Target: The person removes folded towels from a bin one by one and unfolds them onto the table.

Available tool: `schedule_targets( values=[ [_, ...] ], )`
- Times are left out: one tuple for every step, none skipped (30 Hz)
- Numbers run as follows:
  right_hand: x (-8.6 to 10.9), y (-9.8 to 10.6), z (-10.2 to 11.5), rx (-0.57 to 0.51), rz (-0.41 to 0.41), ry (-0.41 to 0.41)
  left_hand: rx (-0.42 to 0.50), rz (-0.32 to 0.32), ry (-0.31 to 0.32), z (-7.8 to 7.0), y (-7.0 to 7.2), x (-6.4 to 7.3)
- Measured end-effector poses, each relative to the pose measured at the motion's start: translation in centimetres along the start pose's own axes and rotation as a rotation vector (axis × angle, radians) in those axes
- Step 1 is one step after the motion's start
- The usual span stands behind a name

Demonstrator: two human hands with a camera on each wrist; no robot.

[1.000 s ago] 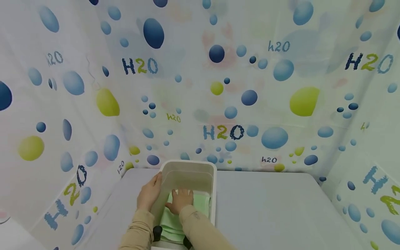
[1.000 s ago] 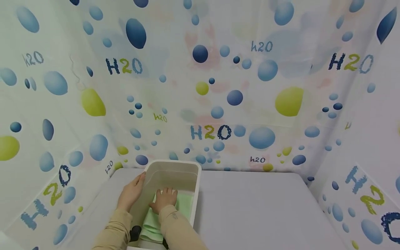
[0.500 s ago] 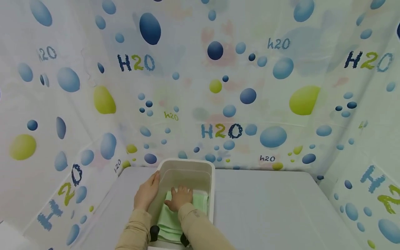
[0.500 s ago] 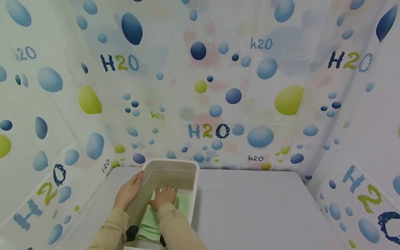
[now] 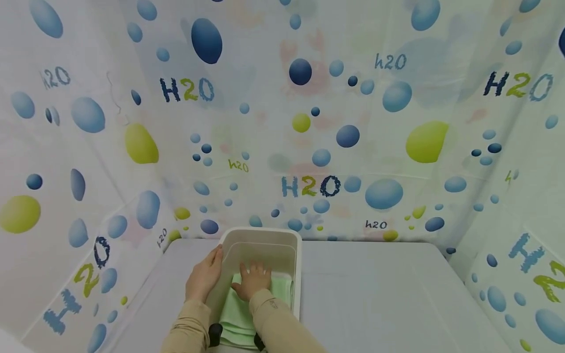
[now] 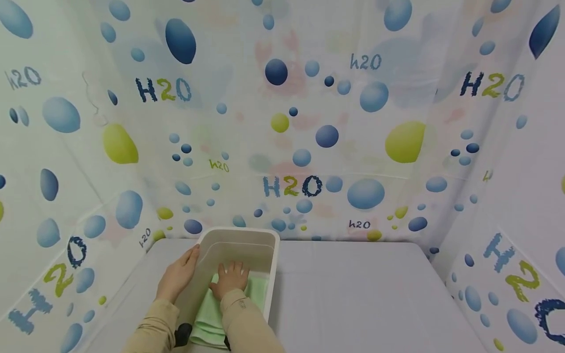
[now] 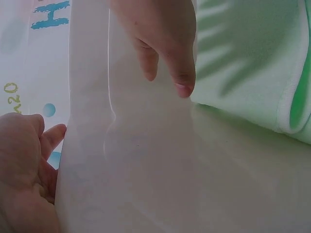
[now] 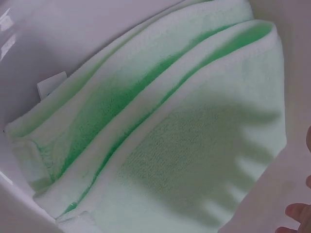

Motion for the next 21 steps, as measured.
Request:
schedule_targets(
  values=[
    [0.0, 0.0, 0.0, -0.006, -0.006, -0.002, -0.002, -0.001, 0.001, 0.0, 0.0, 0.0],
    [-0.1, 0.1, 0.0, -0.009, -0.01, -0.005, -0.003, -0.001, 0.004, 0.0, 0.0, 0.0],
    [-0.1, 0.2, 0.0, -0.012, -0.015, -0.007, -0.005, -0.003, 0.003, -0.1, 0.1, 0.0],
    [-0.1, 0.2, 0.0, -0.013, -0.018, -0.009, -0.005, -0.004, 0.002, -0.1, 0.0, 0.0],
    [-0.1, 0.2, 0.0, -0.013, -0.022, -0.01, -0.006, -0.005, 0.0, -0.2, 0.0, 0.0],
    [-0.2, 0.1, -0.1, -0.012, -0.03, -0.012, -0.008, -0.002, -0.002, -0.2, 0.0, 0.0],
    [-0.2, 0.1, -0.1, -0.011, -0.033, -0.013, -0.008, -0.001, -0.005, -0.2, 0.0, 0.0],
    [-0.3, 0.1, -0.1, -0.008, -0.032, -0.014, -0.009, 0.0, -0.009, -0.3, 0.0, -0.1],
    [-0.4, 0.0, -0.1, -0.003, -0.032, -0.015, -0.01, 0.001, -0.014, -0.3, 0.0, -0.1],
    [-0.5, 0.0, -0.2, -0.002, -0.03, -0.016, -0.01, 0.002, -0.015, -0.4, 0.0, -0.1],
    [-0.6, -0.2, -0.2, -0.001, -0.027, -0.016, -0.012, 0.002, -0.019, -0.4, 0.1, -0.2],
    [-0.7, -0.2, -0.2, 0.002, -0.026, -0.017, -0.012, 0.001, -0.021, -0.4, 0.1, -0.2],
    [-0.7, -0.2, -0.2, 0.005, -0.021, -0.018, -0.012, -0.001, -0.021, -0.5, 0.1, -0.2],
    [-0.8, -0.2, -0.2, 0.011, -0.019, -0.021, -0.012, -0.003, -0.022, -0.5, 0.2, -0.2],
    [-0.8, -0.3, -0.2, 0.015, -0.02, -0.025, -0.012, -0.005, -0.021, -0.5, 0.2, -0.2],
    [-0.8, -0.3, -0.1, 0.018, -0.015, -0.029, -0.013, -0.004, -0.019, -0.5, 0.2, -0.2],
    [-0.9, -0.4, -0.1, 0.022, -0.012, -0.034, -0.014, -0.003, -0.018, -0.5, 0.2, -0.1],
    [-0.9, -0.6, -0.1, 0.028, -0.013, -0.039, -0.013, -0.001, -0.015, -0.5, 0.2, -0.1],
    [-0.9, -0.7, -0.1, 0.031, -0.013, -0.043, -0.012, -0.001, -0.013, -0.4, 0.2, -0.1],
    [-1.0, -0.8, 0.0, 0.032, -0.011, -0.048, -0.012, 0.0, -0.012, -0.4, 0.1, -0.1],
    [-1.1, -1.0, 0.0, 0.034, -0.01, -0.052, -0.012, 0.0, -0.013, -0.3, 0.1, -0.1]
  ],
)
Point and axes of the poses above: each hand's wrist, its own x-axis away from the middle knuckle, its own y-axis out of the back of the hand, z = x × y, the point moved 5 cm from there along -x, towards the middle knuckle, and after that the axes turned 11 degrees about z, right-handed, at the moved point
